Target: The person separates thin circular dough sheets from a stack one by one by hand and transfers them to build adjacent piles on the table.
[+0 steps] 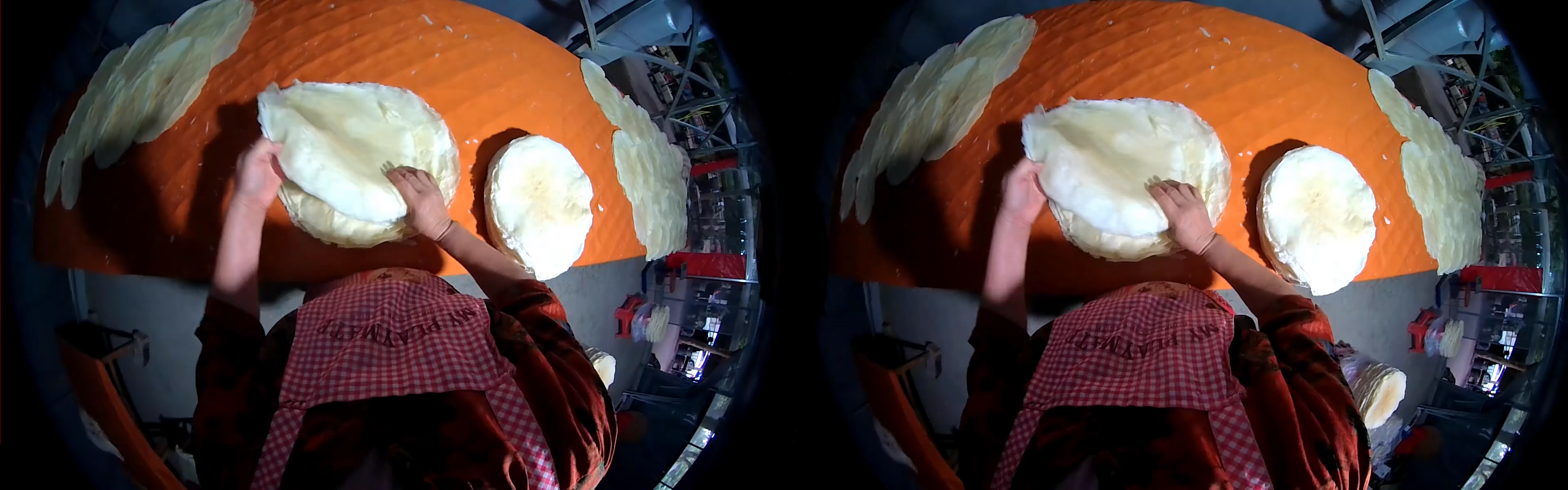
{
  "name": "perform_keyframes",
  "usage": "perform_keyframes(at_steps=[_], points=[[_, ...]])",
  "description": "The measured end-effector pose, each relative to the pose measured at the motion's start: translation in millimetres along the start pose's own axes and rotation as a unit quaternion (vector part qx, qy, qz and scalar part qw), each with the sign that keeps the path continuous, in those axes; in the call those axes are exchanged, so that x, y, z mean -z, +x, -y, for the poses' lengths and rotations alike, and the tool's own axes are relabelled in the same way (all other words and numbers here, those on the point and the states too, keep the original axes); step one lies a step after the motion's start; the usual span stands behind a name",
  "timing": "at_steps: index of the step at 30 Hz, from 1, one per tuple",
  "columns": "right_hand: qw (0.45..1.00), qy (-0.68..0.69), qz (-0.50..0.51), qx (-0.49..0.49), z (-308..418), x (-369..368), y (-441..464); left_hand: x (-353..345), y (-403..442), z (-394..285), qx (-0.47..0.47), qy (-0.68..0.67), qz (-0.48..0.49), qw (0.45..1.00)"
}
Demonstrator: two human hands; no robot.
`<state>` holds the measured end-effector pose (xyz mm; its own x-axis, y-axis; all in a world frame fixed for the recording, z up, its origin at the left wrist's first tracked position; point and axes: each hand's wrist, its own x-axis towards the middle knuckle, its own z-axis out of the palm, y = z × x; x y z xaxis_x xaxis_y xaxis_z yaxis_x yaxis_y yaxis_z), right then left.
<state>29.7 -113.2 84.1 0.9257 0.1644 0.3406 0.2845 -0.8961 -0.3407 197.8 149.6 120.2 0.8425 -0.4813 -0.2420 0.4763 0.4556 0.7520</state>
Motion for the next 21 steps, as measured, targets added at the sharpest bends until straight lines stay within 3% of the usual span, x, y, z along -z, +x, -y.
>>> perform_keyframes(at_steps=[4,6,7,9,10,11,13,14,15,17,19,20,21], points=[[0.992,0.104,-0.054,0.038,-13.7,-5.5,9.7,2.1,26.8,-41.2,0.008,-0.088,0.004,0.996],[0.984,0.161,-0.066,-0.043,-23.9,-9.2,17.3,-25.8,27.6,-57.2,0.029,-0.121,-0.01,0.992],[0.976,0.189,-0.071,-0.082,-26.2,-6.4,26.1,-29.8,36.2,-60.6,0.039,-0.135,0.038,0.989],[0.944,0.264,-0.126,-0.153,-38.0,12.8,48.7,-50.7,53.1,-71.1,0.041,-0.147,-0.054,0.987],[0.948,0.227,-0.165,-0.149,-41.7,28.5,60.9,-28.9,73.8,-73.5,0.017,-0.169,0.065,0.983],[0.949,0.206,-0.221,-0.087,-35.6,50.6,73.4,-44.2,72.5,-87.4,0.019,-0.192,0.047,0.98],[0.958,0.111,-0.26,0.053,-1.0,102.1,90.0,-57.1,64.2,-103.4,-0.033,-0.195,0.201,0.959],[0.963,0.082,-0.236,0.103,21.5,123.4,91.6,-35.3,74.8,-100.9,-0.048,-0.254,0.333,0.907],[0.964,0.055,-0.212,0.152,40.5,132.9,86.8,-49.3,55.6,-95.6,-0.127,-0.188,0.118,0.967],[0.968,0.064,-0.167,0.175,71.7,110.6,76.9,-41.2,19.1,-50.4,-0.099,-0.177,0.101,0.974],[0.981,0.116,-0.067,0.139,87.7,59.4,63.0,-4.6,2.8,50.3,-0.174,-0.146,0.068,0.971],[0.984,0.134,-0.036,0.113,85.7,31.4,58.3,-3.3,-22.2,79.6,-0.055,-0.186,-0.001,0.981],[0.984,0.154,-0.001,0.088,81.2,3.6,48.4,24.8,-27.5,124.1,0.039,-0.34,0.168,0.925]])
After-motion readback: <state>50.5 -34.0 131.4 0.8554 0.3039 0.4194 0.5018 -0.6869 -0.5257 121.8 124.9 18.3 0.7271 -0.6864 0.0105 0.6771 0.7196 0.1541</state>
